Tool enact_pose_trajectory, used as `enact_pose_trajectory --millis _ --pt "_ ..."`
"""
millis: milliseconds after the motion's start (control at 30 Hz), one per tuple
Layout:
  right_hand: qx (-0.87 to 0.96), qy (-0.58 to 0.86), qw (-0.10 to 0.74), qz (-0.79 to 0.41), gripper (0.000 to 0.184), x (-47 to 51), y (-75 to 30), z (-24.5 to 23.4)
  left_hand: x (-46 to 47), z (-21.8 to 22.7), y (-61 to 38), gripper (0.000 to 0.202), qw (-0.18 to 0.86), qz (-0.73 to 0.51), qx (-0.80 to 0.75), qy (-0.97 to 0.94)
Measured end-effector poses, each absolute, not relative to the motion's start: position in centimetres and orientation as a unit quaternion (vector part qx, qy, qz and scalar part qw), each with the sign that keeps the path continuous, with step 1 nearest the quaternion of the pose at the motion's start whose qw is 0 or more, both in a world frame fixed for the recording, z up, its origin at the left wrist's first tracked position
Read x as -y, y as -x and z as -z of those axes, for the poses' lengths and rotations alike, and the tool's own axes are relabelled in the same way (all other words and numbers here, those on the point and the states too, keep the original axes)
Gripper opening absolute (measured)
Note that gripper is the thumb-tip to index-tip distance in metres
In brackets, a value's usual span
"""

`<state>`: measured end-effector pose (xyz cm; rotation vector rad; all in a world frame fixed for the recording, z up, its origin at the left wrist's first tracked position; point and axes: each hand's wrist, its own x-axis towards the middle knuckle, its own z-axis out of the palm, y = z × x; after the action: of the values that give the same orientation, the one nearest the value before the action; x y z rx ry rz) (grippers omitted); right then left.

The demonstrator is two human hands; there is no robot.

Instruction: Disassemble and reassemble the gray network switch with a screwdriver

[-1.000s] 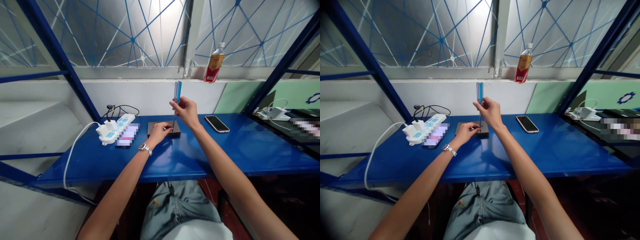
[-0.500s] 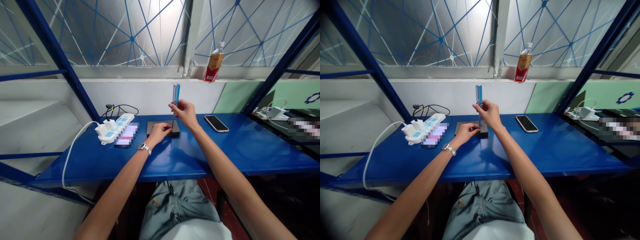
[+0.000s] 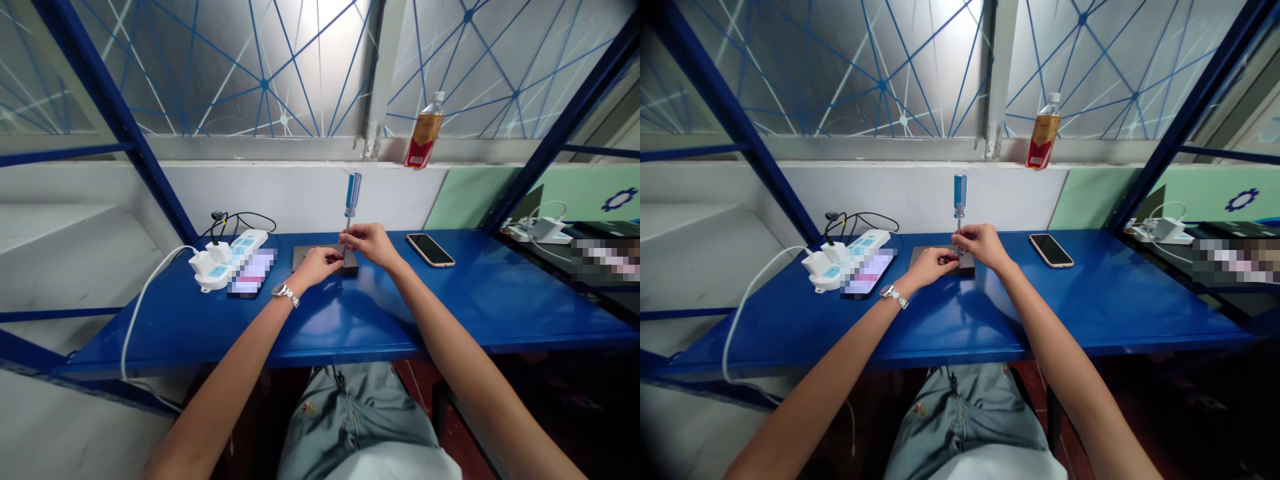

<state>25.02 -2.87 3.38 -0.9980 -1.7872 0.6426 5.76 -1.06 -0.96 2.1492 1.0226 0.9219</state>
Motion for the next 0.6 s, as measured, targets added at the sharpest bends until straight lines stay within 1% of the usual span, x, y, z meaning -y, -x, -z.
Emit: enact_pose_trajectory --millis 133,200,267,333,400,500,567,600 --pt "0.716 0.424 0.504 -0.230 0.032 2.6 -24.7 -3.2 -0.3 -0.4 -5.9 0.031 0.344 -0.314 -0.363 -0.807" --pt "0.713 0.437 0.512 -0.199 0.031 2.4 -24.4 -3.0 -0.7 -0.4 -6.3 0.034 0.341 -0.348 -0.349 -0.801" --pt "0.709 0.454 0.514 -0.163 0.030 2.2 -24.0 -2.8 -0.8 0.2 -6.8 0.035 0.328 -0.408 -0.346 -0.779" --pt "0.702 0.472 0.516 -0.133 0.033 2.2 -23.6 -2.7 -0.6 1.0 -7.3 0.036 0.327 -0.460 -0.355 -0.745" --pt "0.694 0.487 0.518 -0.114 0.037 2.3 -23.3 -2.7 -0.4 1.7 -7.6 0.037 0.330 -0.484 -0.364 -0.724" --pt "0.705 0.475 0.509 -0.132 0.034 2.5 -23.4 -2.7 0.0 2.0 -7.5 0.037 0.347 -0.483 -0.355 -0.721" --pt "0.729 0.436 0.497 -0.178 0.030 2.6 -23.8 -2.7 0.3 1.8 -7.4 0.037 0.358 -0.473 -0.339 -0.730" --pt "0.737 0.416 0.490 -0.209 0.031 2.7 -24.1 -2.7 0.4 1.7 -7.4 0.036 0.360 -0.466 -0.332 -0.737"
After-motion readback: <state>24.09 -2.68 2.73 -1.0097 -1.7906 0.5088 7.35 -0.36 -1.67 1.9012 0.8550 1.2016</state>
